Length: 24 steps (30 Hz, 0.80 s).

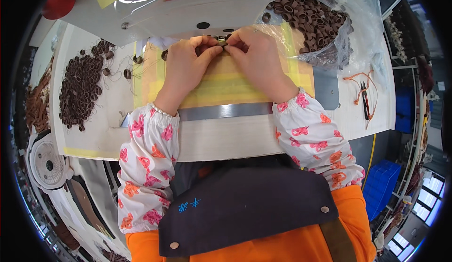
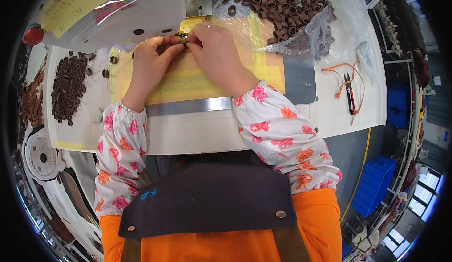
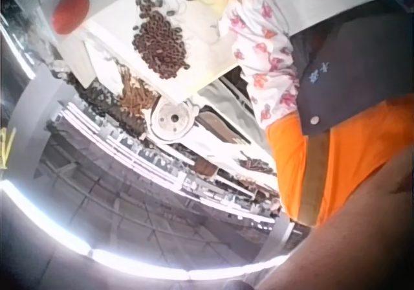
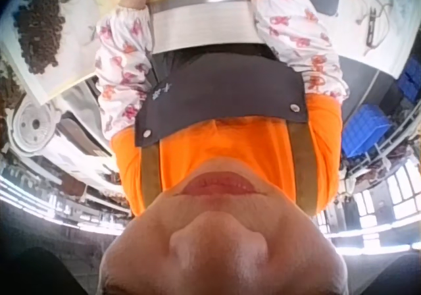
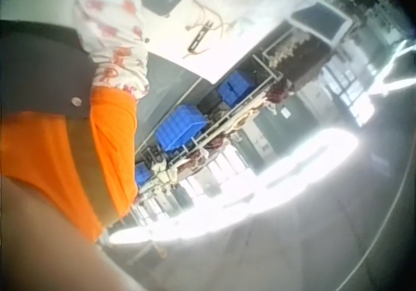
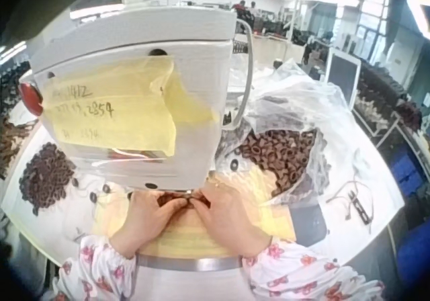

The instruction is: The worker is assembling small leather loops or components by aligning and threading them through a machine guide.

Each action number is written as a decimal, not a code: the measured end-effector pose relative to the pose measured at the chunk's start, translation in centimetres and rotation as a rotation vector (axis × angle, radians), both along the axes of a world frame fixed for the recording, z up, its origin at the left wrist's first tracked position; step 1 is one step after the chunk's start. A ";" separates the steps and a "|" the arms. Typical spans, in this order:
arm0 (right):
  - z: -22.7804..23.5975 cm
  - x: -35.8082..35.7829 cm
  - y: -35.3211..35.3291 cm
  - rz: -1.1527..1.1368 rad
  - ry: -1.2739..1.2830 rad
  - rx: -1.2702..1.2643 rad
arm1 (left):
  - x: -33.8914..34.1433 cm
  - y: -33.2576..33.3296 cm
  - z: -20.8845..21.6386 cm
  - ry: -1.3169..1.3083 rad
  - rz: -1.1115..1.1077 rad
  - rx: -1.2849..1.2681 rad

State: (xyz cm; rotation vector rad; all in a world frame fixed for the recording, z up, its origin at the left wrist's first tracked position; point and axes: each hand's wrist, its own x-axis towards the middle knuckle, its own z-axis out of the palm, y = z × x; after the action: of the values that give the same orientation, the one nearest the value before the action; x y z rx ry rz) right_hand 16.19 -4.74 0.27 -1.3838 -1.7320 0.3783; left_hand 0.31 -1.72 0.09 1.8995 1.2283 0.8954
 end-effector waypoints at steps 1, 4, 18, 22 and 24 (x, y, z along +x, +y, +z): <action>-0.2 0.2 0.2 0.002 -0.019 0.012 | 0.2 0.2 0.0 0.028 0.023 -0.021; -0.6 0.5 0.6 0.003 -0.049 0.030 | 0.4 0.2 0.3 0.052 0.081 -0.070; -0.4 0.1 1.0 0.015 0.021 0.096 | 0.3 0.6 -0.2 0.030 0.098 -0.036; -0.5 0.0 1.1 0.010 0.018 0.095 | 0.2 0.8 -0.4 0.027 0.088 0.002; -0.1 0.0 1.1 -0.002 0.002 0.070 | 0.1 0.9 -0.3 0.062 0.085 0.002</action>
State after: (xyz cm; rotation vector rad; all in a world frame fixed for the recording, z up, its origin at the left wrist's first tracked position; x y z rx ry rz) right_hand 16.23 -3.63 0.18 -1.3341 -1.7261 0.3144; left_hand 0.44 -0.80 -0.19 1.9013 1.3544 0.8875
